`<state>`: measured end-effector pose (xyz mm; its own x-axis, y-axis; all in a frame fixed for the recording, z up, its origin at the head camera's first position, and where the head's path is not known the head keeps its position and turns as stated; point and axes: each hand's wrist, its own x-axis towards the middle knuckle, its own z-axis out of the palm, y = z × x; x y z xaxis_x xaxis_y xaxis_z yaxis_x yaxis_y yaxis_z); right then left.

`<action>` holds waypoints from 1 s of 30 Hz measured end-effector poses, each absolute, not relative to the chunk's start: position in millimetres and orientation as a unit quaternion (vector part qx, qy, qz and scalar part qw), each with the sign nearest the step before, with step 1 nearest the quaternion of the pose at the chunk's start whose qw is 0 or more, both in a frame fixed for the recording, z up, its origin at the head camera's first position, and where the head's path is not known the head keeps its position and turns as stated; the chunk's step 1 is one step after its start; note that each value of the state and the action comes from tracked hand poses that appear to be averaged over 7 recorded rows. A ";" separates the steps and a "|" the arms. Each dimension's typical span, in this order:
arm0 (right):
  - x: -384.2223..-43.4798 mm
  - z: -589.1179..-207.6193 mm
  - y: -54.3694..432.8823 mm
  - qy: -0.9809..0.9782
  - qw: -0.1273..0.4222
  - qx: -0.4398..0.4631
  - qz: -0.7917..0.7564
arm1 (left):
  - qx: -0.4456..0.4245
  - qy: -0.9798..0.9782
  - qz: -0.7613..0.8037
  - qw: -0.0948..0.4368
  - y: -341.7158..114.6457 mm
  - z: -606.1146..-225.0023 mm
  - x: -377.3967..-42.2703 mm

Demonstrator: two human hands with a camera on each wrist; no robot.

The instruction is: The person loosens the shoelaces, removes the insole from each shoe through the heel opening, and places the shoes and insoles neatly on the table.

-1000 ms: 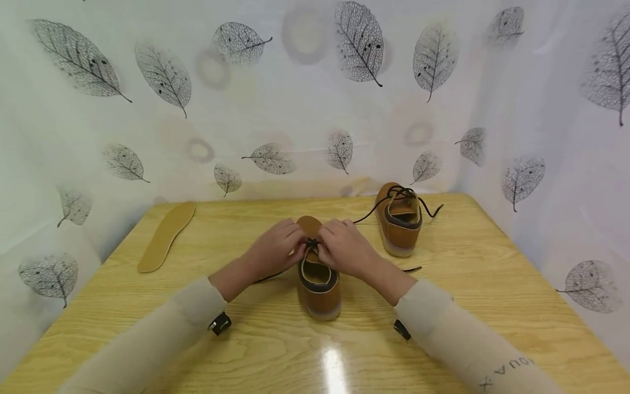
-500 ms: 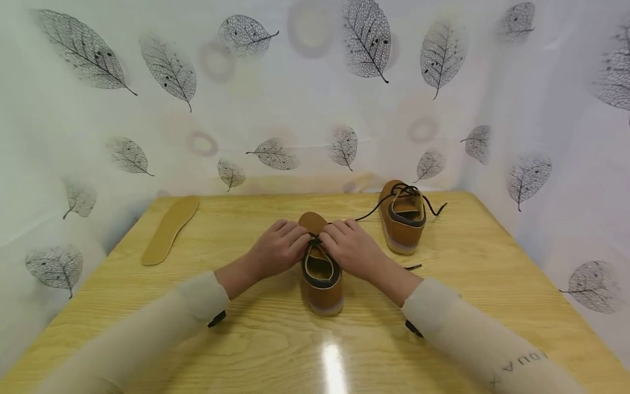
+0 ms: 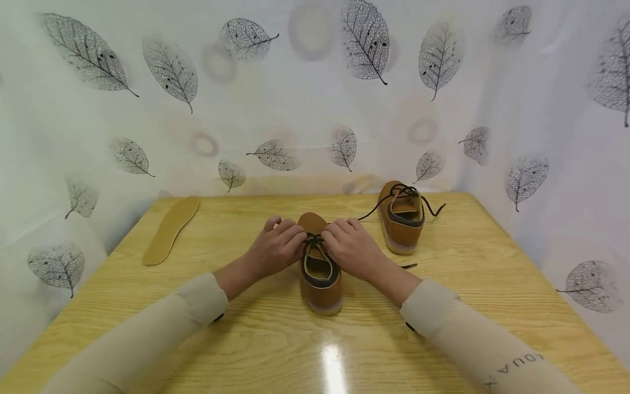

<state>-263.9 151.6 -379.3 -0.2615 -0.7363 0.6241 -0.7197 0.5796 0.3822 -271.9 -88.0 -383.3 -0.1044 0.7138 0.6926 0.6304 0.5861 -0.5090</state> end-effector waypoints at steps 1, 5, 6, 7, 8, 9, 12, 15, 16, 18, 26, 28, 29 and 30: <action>-264.3 -379.2 151.5 -0.796 0.398 0.457 -0.008 | -0.450 -0.743 0.040 0.493 -88.4 -383.5 -272.1; -268.5 -378.0 151.4 -0.803 0.386 0.451 0.046 | -0.442 -0.758 -0.011 0.480 -90.5 -381.8 -274.3; -269.6 -377.8 151.8 -0.806 0.380 0.448 0.070 | -0.441 -0.762 -0.028 0.473 -91.0 -381.4 -274.9; -270.7 -378.0 152.3 -0.809 0.373 0.445 0.094 | -0.441 -0.766 -0.043 0.466 -91.6 -381.3 -275.4; -271.4 -378.4 152.8 -0.810 0.369 0.441 0.117 | -0.442 -0.770 -0.058 0.456 -92.0 -381.2 -275.6; -271.8 -379.1 153.1 -0.810 0.365 0.438 0.137 | -0.443 -0.774 -0.072 0.446 -92.4 -381.5 -275.7; -269.7 -381.1 152.5 -0.814 0.355 0.426 0.171 | -0.449 -0.780 -0.088 0.428 -93.1 -384.1 -275.7; -267.7 -382.7 148.8 -0.818 0.348 0.410 0.205 | -0.449 -0.783 -0.098 0.418 -94.1 -385.5 -275.0; -267.0 -382.7 147.7 -0.820 0.345 0.401 0.217 | -0.448 -0.784 -0.101 0.417 -94.4 -385.4 -274.6; -265.7 -382.5 146.1 -0.826 0.339 0.381 0.242 | -0.446 -0.788 -0.108 0.410 -94.7 -384.9 -274.1; -260.5 -382.1 152.8 -0.865 0.347 0.308 0.193 | -0.428 -0.812 -0.113 0.379 -98.0 -384.6 -273.3; -260.6 -382.9 156.7 -0.867 0.365 0.310 0.136 | -0.423 -0.817 -0.113 0.375 -100.2 -385.2 -273.9; -261.0 -383.6 158.3 -0.864 0.373 0.321 0.108 | -0.422 -0.819 -0.114 0.373 -101.5 -385.5 -273.9; -261.4 -383.8 159.2 -0.859 0.381 0.333 0.076 | -0.421 -0.820 -0.113 0.371 -102.9 -385.7 -274.0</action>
